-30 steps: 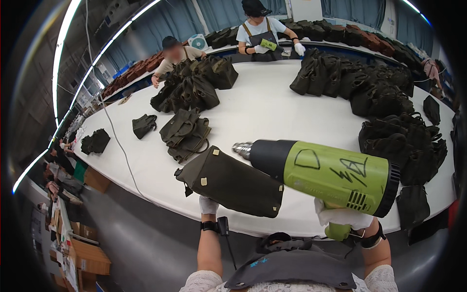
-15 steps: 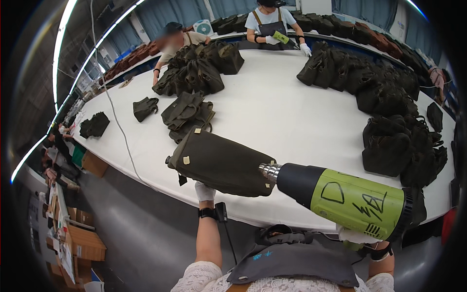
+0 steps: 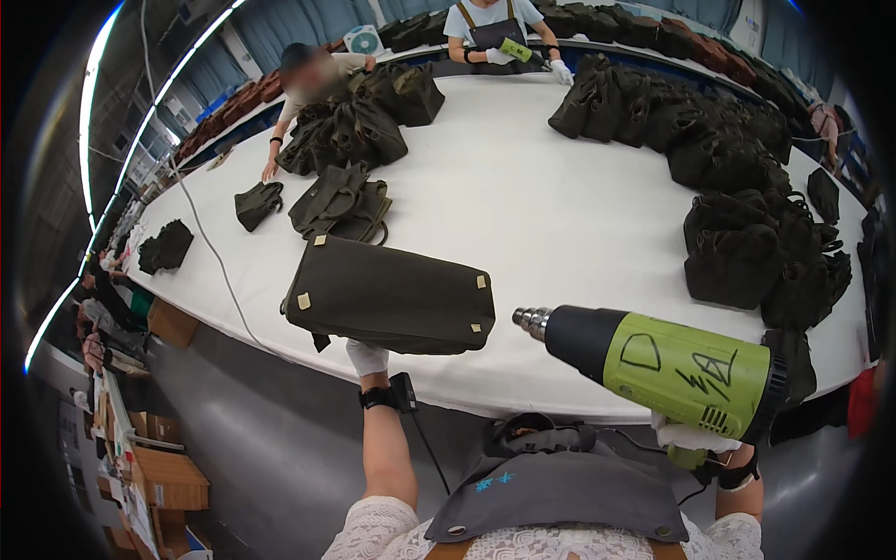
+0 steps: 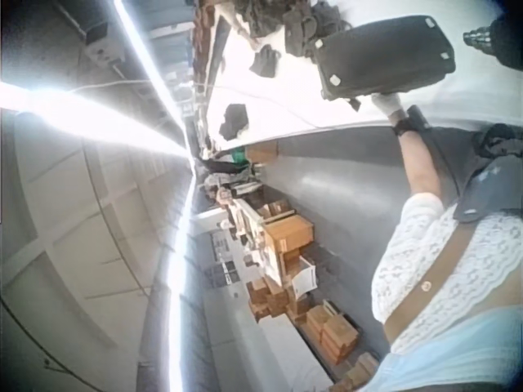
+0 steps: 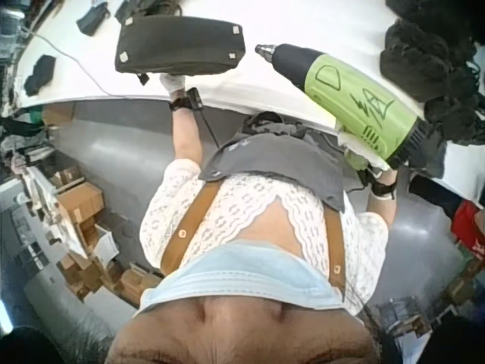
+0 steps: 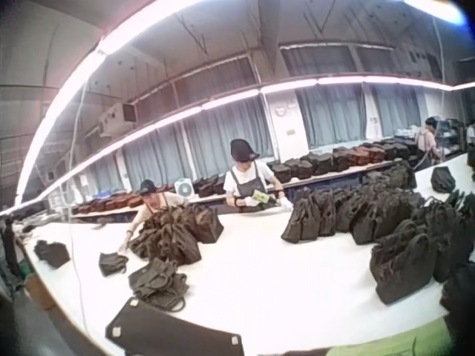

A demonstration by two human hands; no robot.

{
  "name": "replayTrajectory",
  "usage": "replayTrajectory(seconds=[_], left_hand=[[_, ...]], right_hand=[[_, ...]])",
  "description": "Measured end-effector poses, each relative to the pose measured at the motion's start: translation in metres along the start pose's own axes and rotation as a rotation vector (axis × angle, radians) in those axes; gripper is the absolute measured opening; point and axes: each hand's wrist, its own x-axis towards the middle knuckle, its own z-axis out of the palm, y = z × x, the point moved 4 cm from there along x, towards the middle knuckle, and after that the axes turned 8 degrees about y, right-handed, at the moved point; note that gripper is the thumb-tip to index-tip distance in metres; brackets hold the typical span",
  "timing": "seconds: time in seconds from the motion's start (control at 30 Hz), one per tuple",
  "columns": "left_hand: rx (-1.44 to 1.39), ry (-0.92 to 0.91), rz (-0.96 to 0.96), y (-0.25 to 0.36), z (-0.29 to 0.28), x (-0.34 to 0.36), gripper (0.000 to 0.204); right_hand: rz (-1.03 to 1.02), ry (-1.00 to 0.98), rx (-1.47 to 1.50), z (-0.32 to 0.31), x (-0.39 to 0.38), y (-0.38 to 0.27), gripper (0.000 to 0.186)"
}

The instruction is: Using a heat gun to smooth and finish the seams and surfaces of olive-green fabric or leather bags on a production line.

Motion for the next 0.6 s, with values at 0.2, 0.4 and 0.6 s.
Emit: replayTrajectory(seconds=[0.2,0.4,0.6], left_hand=[[0.033,0.029,0.047,0.009,-0.007,-0.001,0.026],[0.003,0.064,0.037,0.003,0.007,0.0,0.028],[-0.05,0.094,0.038,0.006,0.005,-0.001,0.025]], right_hand=[[0.275,-0.011,0.759,0.015,0.003,-0.008,0.051],[0.119,-0.019,0.067,0.027,0.067,-0.033,0.032],[0.09,-0.017,-0.118,0.042,0.058,-0.071,0.012]])
